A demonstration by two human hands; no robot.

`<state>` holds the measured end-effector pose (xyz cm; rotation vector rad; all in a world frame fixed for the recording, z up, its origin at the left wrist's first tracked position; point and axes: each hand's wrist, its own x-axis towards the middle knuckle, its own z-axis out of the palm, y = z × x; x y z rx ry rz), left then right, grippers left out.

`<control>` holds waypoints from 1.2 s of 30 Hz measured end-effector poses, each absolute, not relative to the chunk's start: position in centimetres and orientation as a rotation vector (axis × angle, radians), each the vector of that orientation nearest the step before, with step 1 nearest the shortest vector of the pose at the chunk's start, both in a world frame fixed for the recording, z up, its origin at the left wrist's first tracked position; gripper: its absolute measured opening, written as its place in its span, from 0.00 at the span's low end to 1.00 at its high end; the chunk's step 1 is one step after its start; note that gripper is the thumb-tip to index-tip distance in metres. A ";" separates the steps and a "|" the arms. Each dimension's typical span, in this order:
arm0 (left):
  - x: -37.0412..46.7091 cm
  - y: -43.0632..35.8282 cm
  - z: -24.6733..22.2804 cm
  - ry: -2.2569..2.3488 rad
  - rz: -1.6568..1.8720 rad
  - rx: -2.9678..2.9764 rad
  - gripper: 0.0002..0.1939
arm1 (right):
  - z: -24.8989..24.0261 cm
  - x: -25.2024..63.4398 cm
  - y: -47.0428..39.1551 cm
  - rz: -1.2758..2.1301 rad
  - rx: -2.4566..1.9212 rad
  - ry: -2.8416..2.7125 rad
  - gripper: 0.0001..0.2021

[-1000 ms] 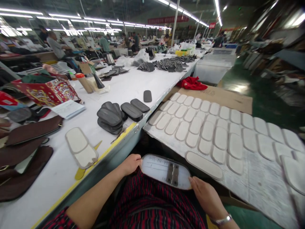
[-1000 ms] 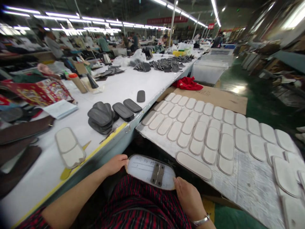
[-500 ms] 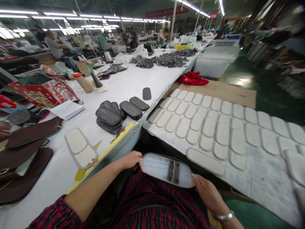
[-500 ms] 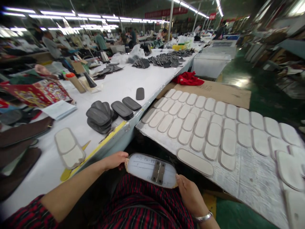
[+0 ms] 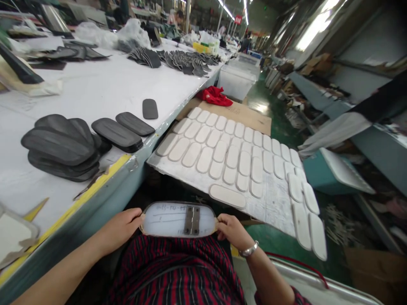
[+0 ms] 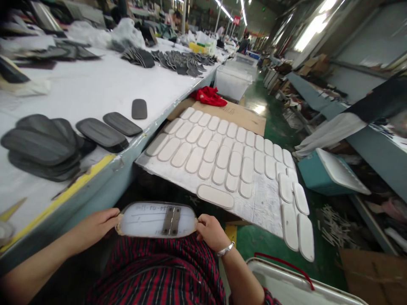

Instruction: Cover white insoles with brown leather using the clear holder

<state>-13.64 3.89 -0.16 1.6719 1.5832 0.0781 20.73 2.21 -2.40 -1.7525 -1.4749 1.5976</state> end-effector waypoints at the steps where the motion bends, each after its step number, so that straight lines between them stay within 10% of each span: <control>1: -13.7 3.8 -0.2 1.583 0.082 1.675 0.16 | -2.4 20.6 2.3 1.615 -1.753 -1.457 0.05; 9: -13.3 3.2 0.3 1.625 0.079 1.786 0.19 | -1.8 21.8 2.0 1.749 -1.687 -1.493 0.17; 19: -15.0 0.8 -1.4 1.869 0.468 1.755 0.31 | -9.5 29.7 8.8 0.565 -2.189 -2.200 0.43; 36: -6.7 -0.2 1.8 1.559 0.671 2.362 0.19 | -9.5 30.0 7.9 0.398 -2.160 -2.188 0.49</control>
